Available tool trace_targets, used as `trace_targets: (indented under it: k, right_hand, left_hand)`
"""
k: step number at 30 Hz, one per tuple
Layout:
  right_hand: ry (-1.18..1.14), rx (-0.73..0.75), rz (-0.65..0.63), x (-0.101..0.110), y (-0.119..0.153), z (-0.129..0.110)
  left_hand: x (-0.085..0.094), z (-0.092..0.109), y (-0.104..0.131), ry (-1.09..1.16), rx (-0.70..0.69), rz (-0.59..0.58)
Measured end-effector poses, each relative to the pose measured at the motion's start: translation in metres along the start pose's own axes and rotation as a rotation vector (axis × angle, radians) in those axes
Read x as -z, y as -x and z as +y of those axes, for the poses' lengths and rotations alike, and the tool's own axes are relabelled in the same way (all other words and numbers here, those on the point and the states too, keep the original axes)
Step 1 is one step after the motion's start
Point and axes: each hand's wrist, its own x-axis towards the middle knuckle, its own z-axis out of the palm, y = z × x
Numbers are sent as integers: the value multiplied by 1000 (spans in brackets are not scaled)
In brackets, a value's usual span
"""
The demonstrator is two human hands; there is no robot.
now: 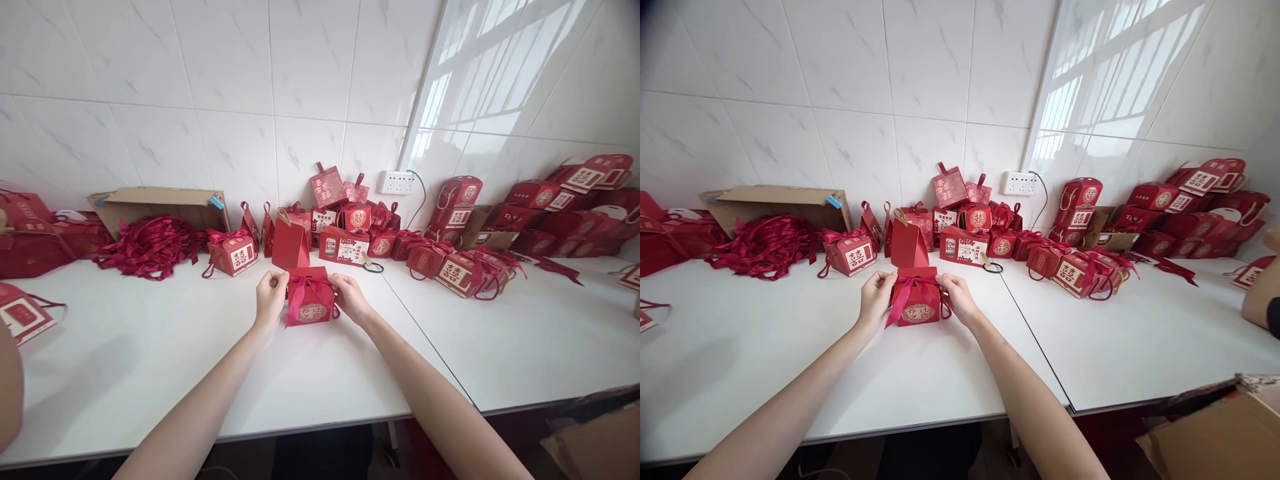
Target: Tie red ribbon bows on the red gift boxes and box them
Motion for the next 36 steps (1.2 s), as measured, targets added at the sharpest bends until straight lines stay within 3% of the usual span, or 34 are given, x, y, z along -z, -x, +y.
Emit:
trace_targets:
  k: [6, 16, 21, 25, 28, 31, 36]
  right_hand:
    - [-26, -69, 45, -1, -2, 4]
    - [-2, -132, 76, -2, 0, 3]
    - [60, -93, 112, 3, -2, -3]
    - [171, -2, 184, 12, -2, -9]
    - [284, 73, 13, 15, 2, -12]
    - [379, 42, -185, 13, 7, -15]
    - [388, -28, -238, 10, 12, -17]
  left_hand:
    - [-2, -2, 0, 20, 80, -11]
    - [0, -18, -4, 57, 32, -59]
    - [4, -7, -7, 52, 95, -124]
    - [7, 9, -7, 52, 227, -218]
    - [8, 16, -6, 7, 304, -285]
    - [8, 17, -6, -94, 280, -316]
    - [9, 13, -7, -85, 265, -360]
